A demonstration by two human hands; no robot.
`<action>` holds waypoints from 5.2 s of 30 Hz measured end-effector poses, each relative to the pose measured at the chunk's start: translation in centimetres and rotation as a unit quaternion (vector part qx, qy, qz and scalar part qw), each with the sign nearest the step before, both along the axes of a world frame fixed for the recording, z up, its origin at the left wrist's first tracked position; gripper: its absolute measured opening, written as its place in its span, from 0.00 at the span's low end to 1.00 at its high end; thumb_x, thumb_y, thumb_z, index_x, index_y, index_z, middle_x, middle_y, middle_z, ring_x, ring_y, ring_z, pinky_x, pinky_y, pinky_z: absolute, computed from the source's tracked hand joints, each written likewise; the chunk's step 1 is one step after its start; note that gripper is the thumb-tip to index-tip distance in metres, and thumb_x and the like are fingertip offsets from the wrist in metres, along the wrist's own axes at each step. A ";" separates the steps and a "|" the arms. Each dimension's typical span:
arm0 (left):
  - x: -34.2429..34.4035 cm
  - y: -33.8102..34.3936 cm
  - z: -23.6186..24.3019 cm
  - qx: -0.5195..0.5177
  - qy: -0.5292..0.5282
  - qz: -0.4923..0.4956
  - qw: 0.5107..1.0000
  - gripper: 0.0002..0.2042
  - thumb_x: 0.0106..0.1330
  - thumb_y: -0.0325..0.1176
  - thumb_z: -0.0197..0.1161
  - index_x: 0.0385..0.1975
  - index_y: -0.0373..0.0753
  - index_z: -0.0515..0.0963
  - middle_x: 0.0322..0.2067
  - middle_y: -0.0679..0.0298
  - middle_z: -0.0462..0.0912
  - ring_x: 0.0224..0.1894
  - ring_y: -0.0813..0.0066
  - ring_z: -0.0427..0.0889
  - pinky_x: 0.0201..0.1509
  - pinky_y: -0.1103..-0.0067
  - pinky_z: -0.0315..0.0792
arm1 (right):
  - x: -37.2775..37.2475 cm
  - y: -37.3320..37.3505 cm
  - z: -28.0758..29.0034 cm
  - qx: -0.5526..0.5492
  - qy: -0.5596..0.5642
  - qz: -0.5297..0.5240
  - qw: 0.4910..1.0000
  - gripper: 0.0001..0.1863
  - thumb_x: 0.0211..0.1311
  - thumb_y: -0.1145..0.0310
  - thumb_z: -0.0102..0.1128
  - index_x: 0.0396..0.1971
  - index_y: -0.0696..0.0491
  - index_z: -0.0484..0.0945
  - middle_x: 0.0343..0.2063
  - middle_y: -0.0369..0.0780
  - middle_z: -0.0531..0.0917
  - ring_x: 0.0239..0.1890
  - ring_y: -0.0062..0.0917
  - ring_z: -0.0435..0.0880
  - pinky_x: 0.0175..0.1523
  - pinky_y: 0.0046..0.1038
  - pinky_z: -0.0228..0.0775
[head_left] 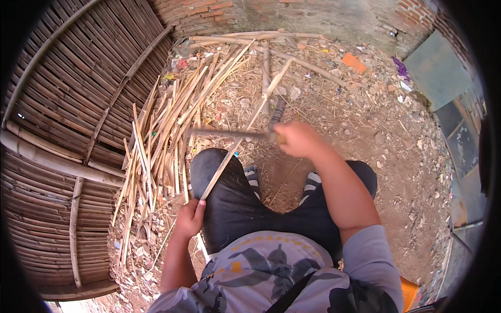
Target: The person whittles and shapes a thin strip of wood using a machete while sitting on the ground.
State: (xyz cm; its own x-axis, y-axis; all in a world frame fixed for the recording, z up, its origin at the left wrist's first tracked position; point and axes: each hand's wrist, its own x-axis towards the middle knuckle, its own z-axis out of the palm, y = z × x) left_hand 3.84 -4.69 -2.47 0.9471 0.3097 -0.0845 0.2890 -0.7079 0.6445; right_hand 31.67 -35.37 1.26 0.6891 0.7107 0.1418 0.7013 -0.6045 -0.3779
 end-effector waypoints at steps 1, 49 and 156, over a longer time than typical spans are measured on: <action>0.0 0.0 0.2 0.001 -0.001 -0.003 1.000 0.23 0.77 0.47 0.55 0.25 0.32 0.72 0.19 0.44 0.76 0.24 0.42 0.78 0.30 0.61 0.70 | -0.3 0.4 0.3 -0.042 -0.037 0.046 0.997 0.10 0.60 0.66 0.68 0.39 0.53 0.80 0.28 0.45 0.85 0.30 0.36 0.86 0.40 0.38 0.78; -0.4 -1.8 1.4 0.128 0.019 0.022 0.991 0.22 0.73 0.50 0.57 0.29 0.33 0.73 0.24 0.38 0.80 0.31 0.33 0.81 0.35 0.51 0.73 | 0.9 -1.0 -0.1 -0.018 0.007 -0.023 1.000 0.11 0.57 0.65 0.68 0.39 0.50 0.82 0.32 0.48 0.86 0.38 0.43 0.87 0.43 0.44 0.78; 0.9 0.9 1.8 -0.002 0.082 -0.034 0.996 0.24 0.79 0.48 0.50 0.31 0.30 0.75 0.26 0.51 0.78 0.31 0.62 0.76 0.40 0.67 0.70 | 4.2 -3.1 -0.8 0.063 0.171 -0.131 0.975 0.16 0.58 0.63 0.71 0.41 0.57 0.81 0.36 0.47 0.86 0.39 0.41 0.87 0.47 0.38 0.78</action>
State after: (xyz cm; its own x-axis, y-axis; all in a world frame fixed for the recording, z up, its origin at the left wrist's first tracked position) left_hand 4.77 -3.77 -0.66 0.9395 0.2440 -0.2404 0.3413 -0.7268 0.5960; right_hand 35.90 -38.44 0.50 0.8667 0.4960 -0.0530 0.3494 -0.6795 -0.6451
